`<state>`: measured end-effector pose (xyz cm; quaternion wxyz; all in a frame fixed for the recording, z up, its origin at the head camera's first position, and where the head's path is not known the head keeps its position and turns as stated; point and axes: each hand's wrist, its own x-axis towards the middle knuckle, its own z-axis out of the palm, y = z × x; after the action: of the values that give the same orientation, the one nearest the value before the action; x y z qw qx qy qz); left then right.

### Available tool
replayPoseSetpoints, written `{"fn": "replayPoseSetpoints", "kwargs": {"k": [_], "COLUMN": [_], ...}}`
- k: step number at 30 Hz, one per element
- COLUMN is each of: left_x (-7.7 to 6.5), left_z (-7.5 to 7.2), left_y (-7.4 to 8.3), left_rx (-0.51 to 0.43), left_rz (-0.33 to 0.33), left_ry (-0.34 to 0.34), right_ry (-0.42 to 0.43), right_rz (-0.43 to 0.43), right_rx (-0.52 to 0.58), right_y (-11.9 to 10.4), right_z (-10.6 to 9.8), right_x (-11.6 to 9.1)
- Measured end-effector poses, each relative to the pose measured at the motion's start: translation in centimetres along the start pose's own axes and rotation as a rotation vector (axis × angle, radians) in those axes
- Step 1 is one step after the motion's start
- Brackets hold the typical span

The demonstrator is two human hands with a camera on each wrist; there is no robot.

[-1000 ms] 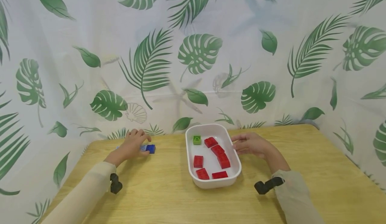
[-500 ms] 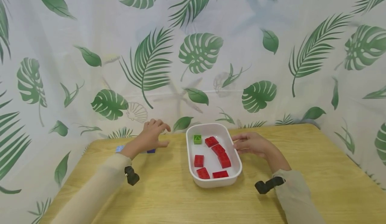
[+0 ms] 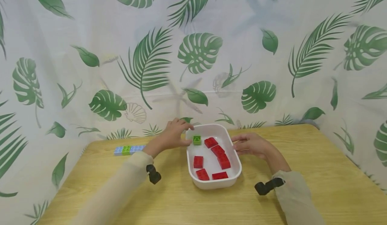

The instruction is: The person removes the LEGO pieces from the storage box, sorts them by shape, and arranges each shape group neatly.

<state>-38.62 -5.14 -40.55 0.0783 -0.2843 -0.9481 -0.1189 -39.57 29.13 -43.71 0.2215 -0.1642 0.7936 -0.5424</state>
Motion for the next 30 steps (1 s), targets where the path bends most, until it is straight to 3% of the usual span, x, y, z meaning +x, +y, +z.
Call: {"fn": "replayPoseSetpoints", "kwargs": {"k": [9, 17, 30], "left_x": [1.9, 3.0, 3.7], "left_z": [1.8, 3.4, 4.6], "left_y": [1.9, 1.7, 1.8], "left_rx": [0.11, 0.15, 0.175], "left_rz": [-0.012, -0.038, -0.112], "left_ry": [-0.04, -0.018, -0.036], "right_ry": [-0.002, -0.02, -0.011], "right_rz": [0.007, -0.014, 0.002], "right_rx": [0.021, 0.041, 0.03], "right_y": [0.0, 0.2, 0.3], "right_z": [0.0, 0.0, -0.2], "right_x": [0.0, 0.1, 0.0]}}
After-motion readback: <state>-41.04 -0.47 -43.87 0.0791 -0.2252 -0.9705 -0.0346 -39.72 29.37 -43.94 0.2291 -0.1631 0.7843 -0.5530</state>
